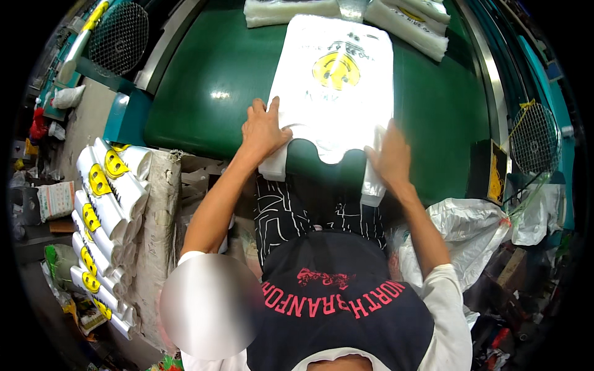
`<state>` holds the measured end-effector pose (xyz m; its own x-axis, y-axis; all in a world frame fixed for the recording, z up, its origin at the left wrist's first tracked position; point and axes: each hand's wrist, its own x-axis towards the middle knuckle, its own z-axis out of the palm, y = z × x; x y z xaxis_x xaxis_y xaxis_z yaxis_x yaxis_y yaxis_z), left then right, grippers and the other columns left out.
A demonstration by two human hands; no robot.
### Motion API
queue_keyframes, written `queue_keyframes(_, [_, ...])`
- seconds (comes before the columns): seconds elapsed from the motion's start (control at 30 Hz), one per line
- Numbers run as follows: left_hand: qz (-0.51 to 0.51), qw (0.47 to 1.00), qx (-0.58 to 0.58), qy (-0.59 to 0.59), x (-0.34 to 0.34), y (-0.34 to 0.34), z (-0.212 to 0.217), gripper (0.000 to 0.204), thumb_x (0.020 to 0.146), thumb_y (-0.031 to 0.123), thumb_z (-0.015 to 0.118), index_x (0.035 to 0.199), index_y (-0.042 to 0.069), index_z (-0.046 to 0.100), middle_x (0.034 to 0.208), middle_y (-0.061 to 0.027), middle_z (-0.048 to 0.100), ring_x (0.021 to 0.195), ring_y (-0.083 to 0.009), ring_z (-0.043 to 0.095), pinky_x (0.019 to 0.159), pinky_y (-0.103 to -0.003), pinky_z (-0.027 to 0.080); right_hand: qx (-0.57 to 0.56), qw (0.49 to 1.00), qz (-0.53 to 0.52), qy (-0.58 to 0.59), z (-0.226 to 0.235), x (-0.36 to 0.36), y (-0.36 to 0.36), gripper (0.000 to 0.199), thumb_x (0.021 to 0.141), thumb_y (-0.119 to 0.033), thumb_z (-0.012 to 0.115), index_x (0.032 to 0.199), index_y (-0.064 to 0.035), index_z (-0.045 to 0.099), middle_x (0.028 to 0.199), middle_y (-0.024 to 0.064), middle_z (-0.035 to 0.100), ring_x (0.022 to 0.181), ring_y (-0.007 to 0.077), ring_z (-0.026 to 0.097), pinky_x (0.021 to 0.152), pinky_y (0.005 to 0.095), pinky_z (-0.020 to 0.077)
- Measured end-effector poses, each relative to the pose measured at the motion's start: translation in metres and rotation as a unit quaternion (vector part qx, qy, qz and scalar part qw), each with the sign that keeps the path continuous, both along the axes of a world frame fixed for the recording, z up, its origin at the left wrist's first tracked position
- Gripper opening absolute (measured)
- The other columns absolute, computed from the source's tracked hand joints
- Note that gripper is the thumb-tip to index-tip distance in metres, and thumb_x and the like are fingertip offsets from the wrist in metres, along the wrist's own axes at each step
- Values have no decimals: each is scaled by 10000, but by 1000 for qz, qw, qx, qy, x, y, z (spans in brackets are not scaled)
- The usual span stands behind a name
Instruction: The person folds individual plastic bags from a conveyor belt by hand, rolls them into cylinders, secures them with rubber bands, and then places the rolled bundles into a large white sack on the floor.
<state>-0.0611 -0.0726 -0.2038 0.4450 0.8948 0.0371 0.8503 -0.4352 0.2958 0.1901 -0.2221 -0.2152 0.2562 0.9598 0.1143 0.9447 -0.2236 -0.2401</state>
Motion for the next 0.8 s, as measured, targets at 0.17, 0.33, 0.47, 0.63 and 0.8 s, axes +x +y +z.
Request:
queue_keyframes(0.17, [-55,985,33,158,20,17,34,600,727,95,609,1308,70,462,1026,-210,526,895,-391,591,780,-469,498,91,995,-28,16,1,0,5,471,751,-200,640,1185,-57,524,1322,252,446,1193,369,457,895,459,415])
queue_keyframes(0.33, [-106,985,-52,-125,0,-19,21,568,731,132,663,1266,36,498,1034,-250,605,921,-402,610,839,-415,493,99,913,-99,383,19,46,-20,502,780,-176,669,1220,-3,501,1248,211,524,1235,283,474,933,330,431])
queue_keyframes(0.47, [-127,972,-176,-85,-9,-72,17,642,713,81,707,1296,4,451,1086,-297,585,1054,-398,569,901,-402,455,165,810,-96,554,-7,59,-51,571,785,-123,687,1272,37,435,1075,167,603,1007,188,593,820,294,481])
queue_keyframes(0.63, [-80,912,-216,-338,44,-38,42,490,856,274,624,1202,-45,489,1066,-160,629,999,-274,600,867,-353,453,-63,877,-47,474,32,70,-35,443,812,-187,666,1155,56,527,890,111,648,750,122,618,660,242,497])
queue_keyframes(0.8, [-131,924,-217,-288,78,7,-4,497,937,389,466,1209,-25,516,1215,-166,549,1142,-289,502,997,-387,364,-121,750,34,649,59,25,49,445,937,-268,524,1266,24,462,1133,165,604,1007,193,608,775,287,523])
